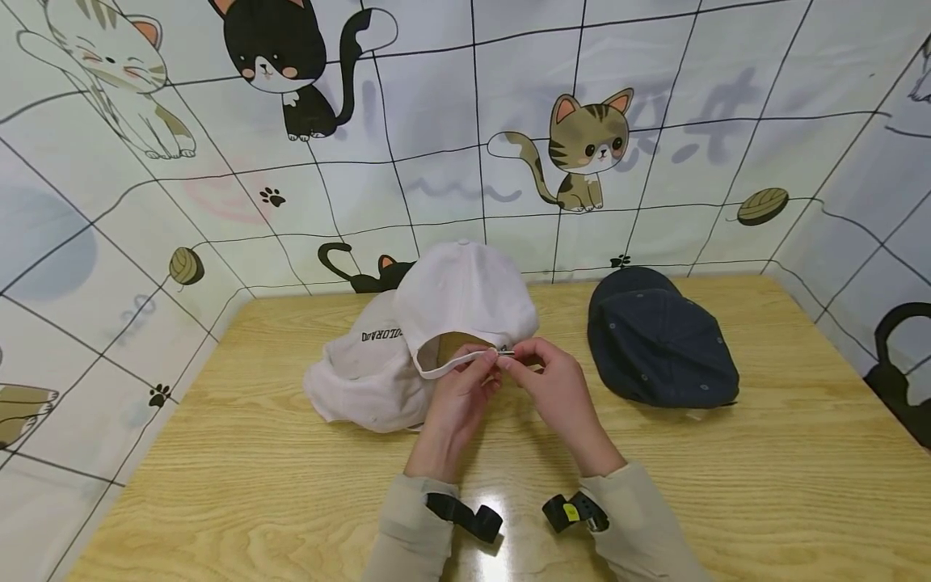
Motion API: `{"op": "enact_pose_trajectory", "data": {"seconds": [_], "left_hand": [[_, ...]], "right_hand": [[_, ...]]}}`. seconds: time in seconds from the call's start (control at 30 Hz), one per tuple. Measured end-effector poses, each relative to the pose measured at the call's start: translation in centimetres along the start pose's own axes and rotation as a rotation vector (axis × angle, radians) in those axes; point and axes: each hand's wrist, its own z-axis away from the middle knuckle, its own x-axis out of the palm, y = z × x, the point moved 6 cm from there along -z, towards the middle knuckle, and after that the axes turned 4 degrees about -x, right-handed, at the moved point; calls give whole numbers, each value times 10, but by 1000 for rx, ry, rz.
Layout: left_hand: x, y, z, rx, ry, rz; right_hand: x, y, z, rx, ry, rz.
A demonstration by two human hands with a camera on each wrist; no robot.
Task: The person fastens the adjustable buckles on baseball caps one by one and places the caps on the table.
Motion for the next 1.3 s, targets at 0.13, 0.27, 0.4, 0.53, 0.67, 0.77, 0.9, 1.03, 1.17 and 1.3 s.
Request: {"op": "enact_pose_trajectory", "data": {"seconds": [0.13, 0.27, 0.4, 0.53, 0.67, 0.77, 0.9, 1.03, 1.17, 1.3], "left_hand": [[0, 0, 1, -4, -13, 0], [-1, 0, 1, -9, -12, -2], [-2, 1, 0, -7, -3, -7], [-2, 0, -1, -4, 3, -6], [-5, 0, -1, -6, 32, -13], [-8, -1, -2, -12, 56, -21], [-9, -3, -2, -48, 64, -32], [-8, -6, -2, -105, 53, -69], [-4, -7, 0, -127, 21, -118], [-1, -8, 1, -142, 9, -172]], "right_hand": [[0, 1, 0, -6, 13, 30], [0, 2, 0, -5, 26, 48], [0, 2, 0, -3, 19, 24], [0, -10, 3, -13, 3, 4], [-2, -31, 9, -20, -22, 9], [-1, -21, 6, -31, -35, 37], [1, -2, 0, -60, -23, 105], [-1, -3, 0, -63, 2, 146], [-1, -3, 0, -65, 21, 176], [1, -5, 1, -104, 29, 229]]}}
